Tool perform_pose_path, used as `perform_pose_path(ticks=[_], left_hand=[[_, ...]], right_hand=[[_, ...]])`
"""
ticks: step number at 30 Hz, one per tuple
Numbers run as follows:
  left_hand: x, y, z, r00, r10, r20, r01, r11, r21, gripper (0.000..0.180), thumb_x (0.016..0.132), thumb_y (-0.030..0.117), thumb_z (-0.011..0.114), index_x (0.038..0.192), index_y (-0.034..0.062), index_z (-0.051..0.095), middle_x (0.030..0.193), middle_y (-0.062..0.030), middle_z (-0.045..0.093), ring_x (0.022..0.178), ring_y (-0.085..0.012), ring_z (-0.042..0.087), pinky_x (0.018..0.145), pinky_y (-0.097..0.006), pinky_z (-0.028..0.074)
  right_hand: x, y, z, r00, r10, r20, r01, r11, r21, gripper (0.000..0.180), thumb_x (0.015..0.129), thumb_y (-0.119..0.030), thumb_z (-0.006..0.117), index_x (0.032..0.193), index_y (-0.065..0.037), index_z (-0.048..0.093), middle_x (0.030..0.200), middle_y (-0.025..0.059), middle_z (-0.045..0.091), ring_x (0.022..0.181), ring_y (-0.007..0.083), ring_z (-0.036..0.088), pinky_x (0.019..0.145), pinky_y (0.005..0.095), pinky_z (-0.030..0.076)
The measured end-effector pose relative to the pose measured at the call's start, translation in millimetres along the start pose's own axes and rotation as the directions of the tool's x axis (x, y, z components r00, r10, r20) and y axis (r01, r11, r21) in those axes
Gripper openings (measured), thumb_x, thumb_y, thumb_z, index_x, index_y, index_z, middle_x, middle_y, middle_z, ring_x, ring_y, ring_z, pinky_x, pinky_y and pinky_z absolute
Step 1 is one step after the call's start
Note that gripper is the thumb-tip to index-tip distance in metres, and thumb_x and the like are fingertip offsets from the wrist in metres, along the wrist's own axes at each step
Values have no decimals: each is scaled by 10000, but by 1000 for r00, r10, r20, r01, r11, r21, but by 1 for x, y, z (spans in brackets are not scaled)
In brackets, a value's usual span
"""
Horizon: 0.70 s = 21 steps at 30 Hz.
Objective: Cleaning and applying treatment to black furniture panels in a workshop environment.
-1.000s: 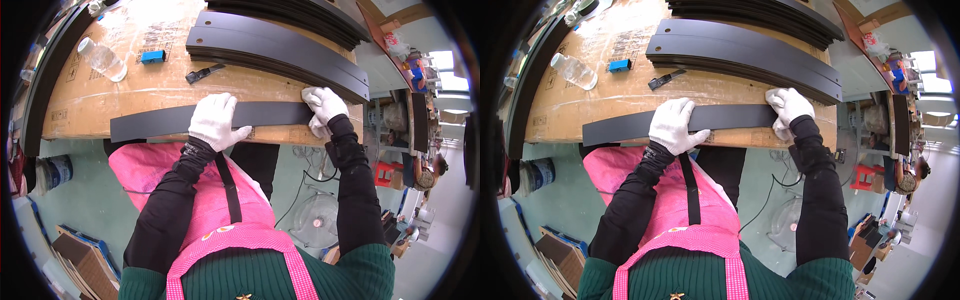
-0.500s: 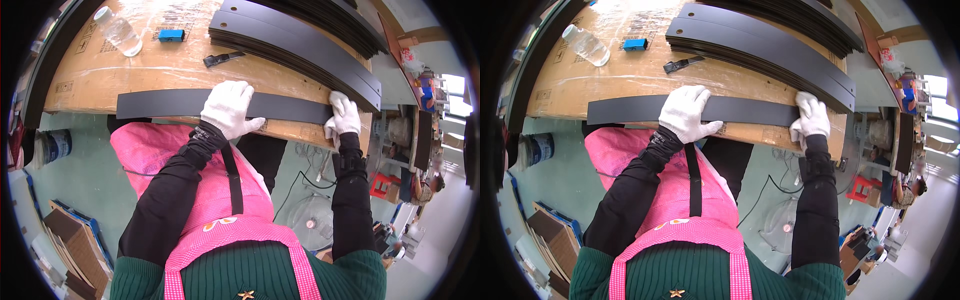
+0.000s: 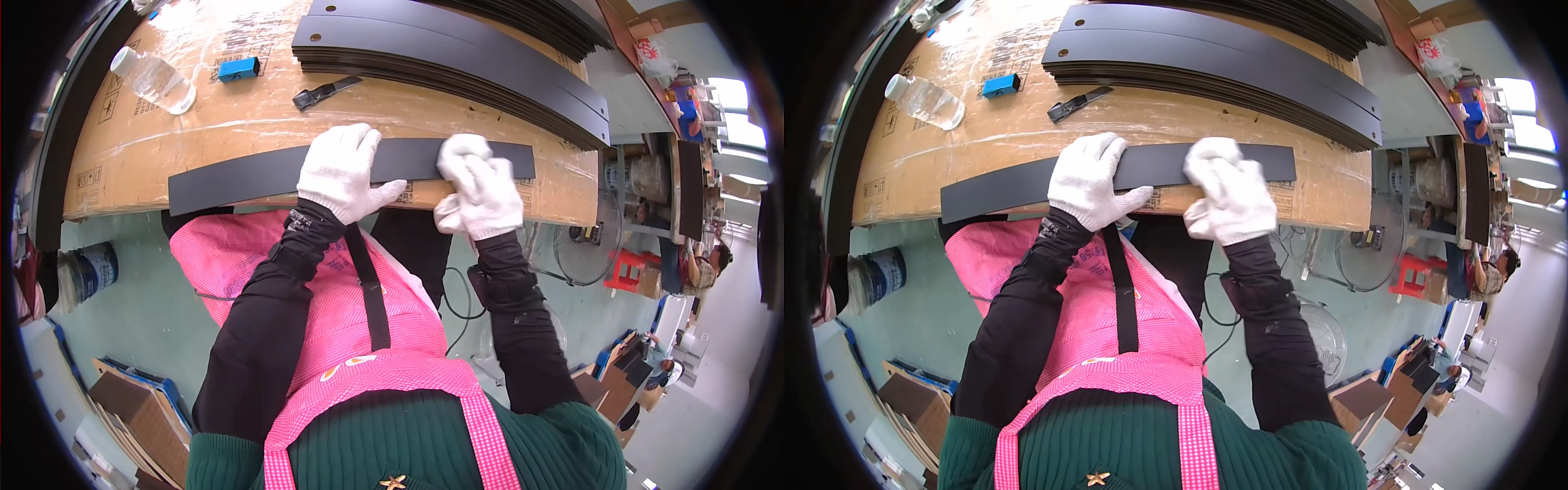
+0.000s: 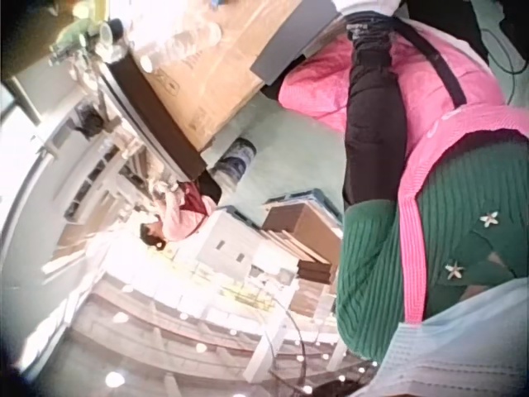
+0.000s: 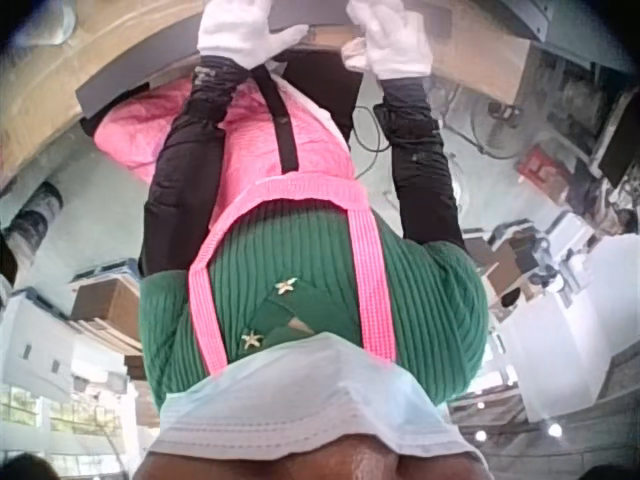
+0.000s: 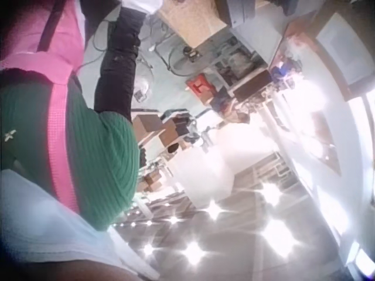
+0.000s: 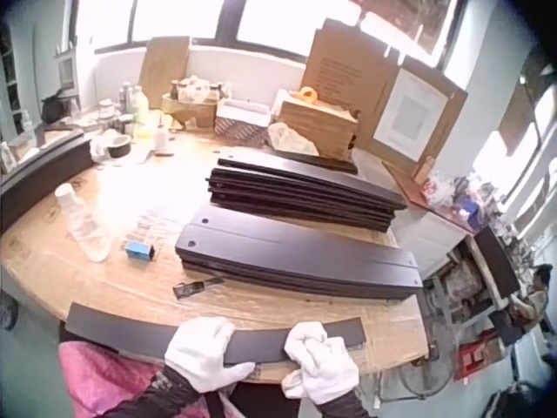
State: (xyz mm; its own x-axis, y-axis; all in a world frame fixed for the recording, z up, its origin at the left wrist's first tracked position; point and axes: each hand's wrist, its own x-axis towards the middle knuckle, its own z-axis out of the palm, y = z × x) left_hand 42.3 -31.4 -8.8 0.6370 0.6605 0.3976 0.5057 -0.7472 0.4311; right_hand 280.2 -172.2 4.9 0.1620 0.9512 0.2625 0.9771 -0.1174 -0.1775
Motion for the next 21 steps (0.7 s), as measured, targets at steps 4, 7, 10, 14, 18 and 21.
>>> perform_pose_path(ticks=[4,7,10,14,18,21], left_hand=[[4,4,-3,1000,-6,24,7,1000,-6,702,728,466,878,1224,7,687,1233,-162,676,1161,-371,644,1018,-475,519],[0,1,-4,1000,13,-23,-12,999,32,683,758,489,867,1210,17,669,1193,-150,667,1144,-350,647,1003,-466,520],[2,1,-1,1000,20,-15,-20,1000,15,677,754,484,868,1199,13,672,1181,-151,669,1135,-351,649,998,-469,521],[1,1,-3,999,4,41,-5,1000,13,702,726,462,877,1227,9,686,1222,-165,681,1148,-368,653,1022,-476,520],[3,2,-3,999,-15,37,14,999,37,692,718,440,883,1231,19,685,1225,-165,683,1149,-361,655,1024,-474,521],[8,8,-4,1000,15,13,-16,999,44,687,712,429,890,1229,26,688,1225,-161,685,1149,-363,656,1020,-472,521]], right_hand=[[-42,109,-7,856,510,-82,-509,860,28,310,958,-202,708,1261,-136,687,1092,159,625,984,375,666,920,472,565],[-37,178,-45,645,763,-29,-724,599,-342,340,989,-347,676,1286,-184,698,1181,183,638,1069,383,685,955,481,568],[-28,189,-64,735,677,-38,-654,693,-304,404,945,-333,712,1318,-178,697,1225,177,648,1044,373,695,937,473,577],[25,27,-27,994,63,94,-63,998,1,417,782,-309,785,1155,-138,706,1167,104,660,954,295,671,795,491,556],[39,-27,1,986,58,155,-7,951,-309,386,824,-325,740,1177,-172,706,1108,87,652,1039,313,636,883,461,546],[26,94,14,906,422,9,-420,903,-91,363,933,-362,716,1125,-55,717,999,185,678,915,293,728,697,430,613]])
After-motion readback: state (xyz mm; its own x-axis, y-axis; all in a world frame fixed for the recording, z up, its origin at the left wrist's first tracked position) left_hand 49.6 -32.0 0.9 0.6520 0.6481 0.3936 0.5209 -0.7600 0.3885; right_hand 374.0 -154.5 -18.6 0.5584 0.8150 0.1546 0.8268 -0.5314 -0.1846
